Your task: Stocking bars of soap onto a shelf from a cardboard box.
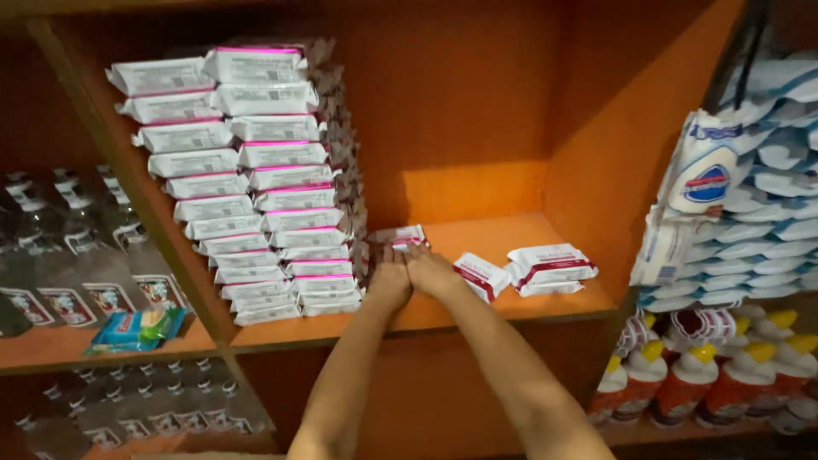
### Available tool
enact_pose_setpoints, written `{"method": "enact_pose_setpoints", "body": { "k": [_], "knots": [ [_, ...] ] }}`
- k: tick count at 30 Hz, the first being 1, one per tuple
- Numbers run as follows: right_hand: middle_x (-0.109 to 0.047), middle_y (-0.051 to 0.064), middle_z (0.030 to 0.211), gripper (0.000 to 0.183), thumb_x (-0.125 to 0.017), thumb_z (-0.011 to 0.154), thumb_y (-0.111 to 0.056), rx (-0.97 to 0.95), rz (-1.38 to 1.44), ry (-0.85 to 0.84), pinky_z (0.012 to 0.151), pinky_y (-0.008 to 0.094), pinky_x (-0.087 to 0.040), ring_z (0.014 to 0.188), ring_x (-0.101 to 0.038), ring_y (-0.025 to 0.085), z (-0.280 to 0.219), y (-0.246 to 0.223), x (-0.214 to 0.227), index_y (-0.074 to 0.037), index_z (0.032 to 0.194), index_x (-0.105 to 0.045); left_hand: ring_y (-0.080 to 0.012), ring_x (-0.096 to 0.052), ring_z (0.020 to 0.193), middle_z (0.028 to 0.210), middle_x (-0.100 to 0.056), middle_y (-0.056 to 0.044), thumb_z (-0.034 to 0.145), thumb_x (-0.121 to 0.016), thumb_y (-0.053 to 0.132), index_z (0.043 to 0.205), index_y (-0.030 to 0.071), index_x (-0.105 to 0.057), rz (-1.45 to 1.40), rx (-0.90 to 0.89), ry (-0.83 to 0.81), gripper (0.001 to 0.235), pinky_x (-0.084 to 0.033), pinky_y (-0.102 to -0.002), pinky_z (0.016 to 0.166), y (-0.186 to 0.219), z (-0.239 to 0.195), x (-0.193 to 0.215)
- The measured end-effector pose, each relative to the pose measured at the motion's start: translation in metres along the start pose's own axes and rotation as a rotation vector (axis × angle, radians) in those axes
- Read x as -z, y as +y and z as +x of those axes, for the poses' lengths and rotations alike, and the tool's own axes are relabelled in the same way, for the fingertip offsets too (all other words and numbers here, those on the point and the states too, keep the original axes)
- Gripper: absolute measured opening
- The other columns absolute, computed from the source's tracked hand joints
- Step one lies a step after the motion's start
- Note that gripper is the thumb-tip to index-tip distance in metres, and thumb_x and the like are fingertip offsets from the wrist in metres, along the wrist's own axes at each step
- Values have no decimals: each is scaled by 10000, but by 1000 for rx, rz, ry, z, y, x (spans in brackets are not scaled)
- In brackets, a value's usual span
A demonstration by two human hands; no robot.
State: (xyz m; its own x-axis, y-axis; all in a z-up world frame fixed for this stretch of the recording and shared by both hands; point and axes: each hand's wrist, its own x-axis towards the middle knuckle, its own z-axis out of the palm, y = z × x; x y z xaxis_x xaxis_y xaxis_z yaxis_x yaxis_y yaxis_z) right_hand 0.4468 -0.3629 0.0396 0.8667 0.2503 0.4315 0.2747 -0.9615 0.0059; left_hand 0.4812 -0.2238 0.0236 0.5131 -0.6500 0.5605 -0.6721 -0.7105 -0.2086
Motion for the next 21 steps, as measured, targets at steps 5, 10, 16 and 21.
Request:
{"method": "enact_pose_setpoints", "body": {
  "k": [5,10,16,21],
  "knots": [
    [-384,202,1560,504,-461,936,-127,-61,55,-105,1089,522,-400,1406,-413,392,0,-13,30,-76,1435,-508,-499,-475,1299,1420,-449,-382,832,-613,88,1323,-157,-531,-270,248,-56,556,-443,-495,1033,-7,17,-50],
    [-472,188,1516,459,-475,968,-142,-201,95,-220,1108,511,-416,1390,-478,372,11,-11,44,-76,1419,-532,-432,-537,1252,1403,-493,-310,845,-634,117,1301,-103,-552,-245,340,-252,513,-443,-462,1064,-5,36,-26],
    [-455,275,1494,362,-487,1027,-153,-204,399,73,1090,486,-413,1284,-520,469,38,30,-23,21,1333,-571,-417,-574,1226,1293,-606,-287,883,-618,121,1217,-38,-637,-190,279,-264,370,-489,-465,1048,-15,48,-55],
    [-459,240,1524,352,-546,896,-38,-128,312,14,1115,453,-428,1295,-544,433,34,23,2,-19,1224,-670,-462,-600,1234,1337,-584,-322,960,-550,154,1318,-53,-554,-524,596,-234,414,-500,-518,1028,-15,55,-41]
  ]
}}
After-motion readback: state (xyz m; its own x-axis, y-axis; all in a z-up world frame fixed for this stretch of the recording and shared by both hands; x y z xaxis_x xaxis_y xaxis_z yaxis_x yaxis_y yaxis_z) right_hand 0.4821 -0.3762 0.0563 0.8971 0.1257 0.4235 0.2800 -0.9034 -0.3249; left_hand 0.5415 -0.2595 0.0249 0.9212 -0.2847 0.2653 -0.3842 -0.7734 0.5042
